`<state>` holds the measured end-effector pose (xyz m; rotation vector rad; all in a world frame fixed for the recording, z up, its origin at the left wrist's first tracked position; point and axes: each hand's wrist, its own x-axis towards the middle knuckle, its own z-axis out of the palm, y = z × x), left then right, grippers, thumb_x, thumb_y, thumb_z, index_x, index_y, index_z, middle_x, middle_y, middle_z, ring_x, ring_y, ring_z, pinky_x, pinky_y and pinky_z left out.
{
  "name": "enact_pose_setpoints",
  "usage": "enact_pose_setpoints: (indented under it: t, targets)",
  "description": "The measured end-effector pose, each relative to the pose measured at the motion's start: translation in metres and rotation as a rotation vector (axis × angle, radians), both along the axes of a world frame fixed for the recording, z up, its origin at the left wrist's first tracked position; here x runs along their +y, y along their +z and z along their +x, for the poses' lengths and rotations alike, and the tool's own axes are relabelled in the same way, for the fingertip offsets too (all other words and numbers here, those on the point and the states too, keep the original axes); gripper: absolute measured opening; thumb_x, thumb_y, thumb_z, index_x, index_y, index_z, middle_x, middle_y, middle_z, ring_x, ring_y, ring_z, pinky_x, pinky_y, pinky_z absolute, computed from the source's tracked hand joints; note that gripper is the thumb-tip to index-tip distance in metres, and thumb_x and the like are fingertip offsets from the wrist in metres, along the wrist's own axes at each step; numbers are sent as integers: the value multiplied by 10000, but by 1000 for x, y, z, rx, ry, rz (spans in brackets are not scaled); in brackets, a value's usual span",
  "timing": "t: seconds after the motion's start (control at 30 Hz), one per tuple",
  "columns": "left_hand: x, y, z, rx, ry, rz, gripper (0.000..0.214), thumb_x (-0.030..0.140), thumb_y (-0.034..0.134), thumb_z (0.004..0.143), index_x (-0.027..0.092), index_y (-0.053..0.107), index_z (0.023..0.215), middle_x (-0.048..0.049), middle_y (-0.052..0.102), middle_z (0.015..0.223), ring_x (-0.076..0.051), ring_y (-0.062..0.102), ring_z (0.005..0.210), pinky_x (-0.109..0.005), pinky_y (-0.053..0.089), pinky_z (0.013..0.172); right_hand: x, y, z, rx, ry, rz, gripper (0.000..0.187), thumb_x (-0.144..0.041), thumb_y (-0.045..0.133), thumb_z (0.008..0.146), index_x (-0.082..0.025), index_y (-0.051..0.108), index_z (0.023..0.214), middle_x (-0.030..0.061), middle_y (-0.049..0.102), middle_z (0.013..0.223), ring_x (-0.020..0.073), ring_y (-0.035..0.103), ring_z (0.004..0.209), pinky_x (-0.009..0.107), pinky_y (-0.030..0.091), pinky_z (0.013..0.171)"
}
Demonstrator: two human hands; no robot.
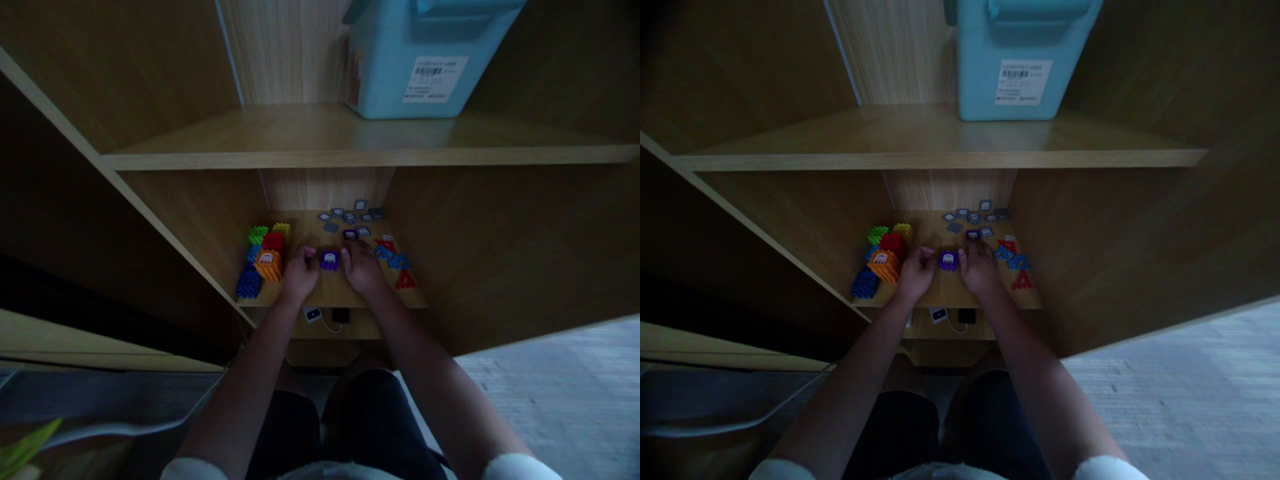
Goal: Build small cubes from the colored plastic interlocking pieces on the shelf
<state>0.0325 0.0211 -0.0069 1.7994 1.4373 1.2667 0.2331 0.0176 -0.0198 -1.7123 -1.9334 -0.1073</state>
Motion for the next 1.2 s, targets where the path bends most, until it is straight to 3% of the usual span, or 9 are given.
enact_pose_setpoints:
  t: [0.17,0.3,0.43,0.53,0.7,0.83,1.07,1.2]
  targets:
    - [-1,1,-1,3,9,4,189,96,584,936,234,628,1058,-55,771,1044,-215,750,997,-361,575,957,3,-8,0,-72,-123,-50,570,-360,359,1085,-10,560,1487,269,584,1546,378,509,1453,516,341,1236]
    - [-2,3,-1,4,9,4,170,104,580,940,234,624,1040,-54,770,1030,-216,748,990,-357,574,947,0,-8,-3,-56,-283,-68,646,-444,424,1052,-11,522,1522,302,531,1583,456,441,1484,650,288,1223]
    - [-2,4,-1,1,6,-8,181,104,579,938,240,625,1049,-44,774,1034,-207,748,992,-348,572,959,5,-5,-5,-79,-176,-125,649,-376,394,1054,-92,407,1637,241,422,1695,435,300,1590,710,169,1253]
    - [-1,4,-1,-11,4,-7,196,93,576,932,235,627,1056,-49,775,1039,-210,750,991,-350,575,949,10,-5,-2,-49,-99,-138,649,-354,398,1052,-124,381,1659,214,451,1684,422,309,1587,721,159,1252]
    - [-2,4,-1,-12,6,-10,179,103,588,938,232,630,1054,-52,778,1036,-212,752,995,-360,579,960,10,-6,4,-23,-59,-38,518,-306,455,1035,-115,579,1500,218,605,1517,370,503,1412,566,308,1222]
    - [-2,4,-2,-3,3,-5,174,106,583,945,227,636,1060,-61,781,1051,-213,754,1000,-360,578,966,6,-2,7,-22,-75,-28,439,-419,532,1030,-137,715,1313,210,660,1377,364,538,1313,516,367,1164]
    - [-1,5,-1,1,3,-6,176,108,577,948,227,629,1067,-57,781,1046,-215,754,1009,-355,575,959,4,1,9,14,-34,-14,311,-384,611,995,-213,776,1195,152,692,1341,334,562,1286,485,379,1143]
    - [-3,7,0,7,11,-1,171,107,593,939,227,627,1056,-59,778,1038,-223,753,1001,-362,578,948,4,2,9,20,-49,-39,297,-392,615,995,-203,756,1175,150,709,1312,331,587,1259,479,383,1138]
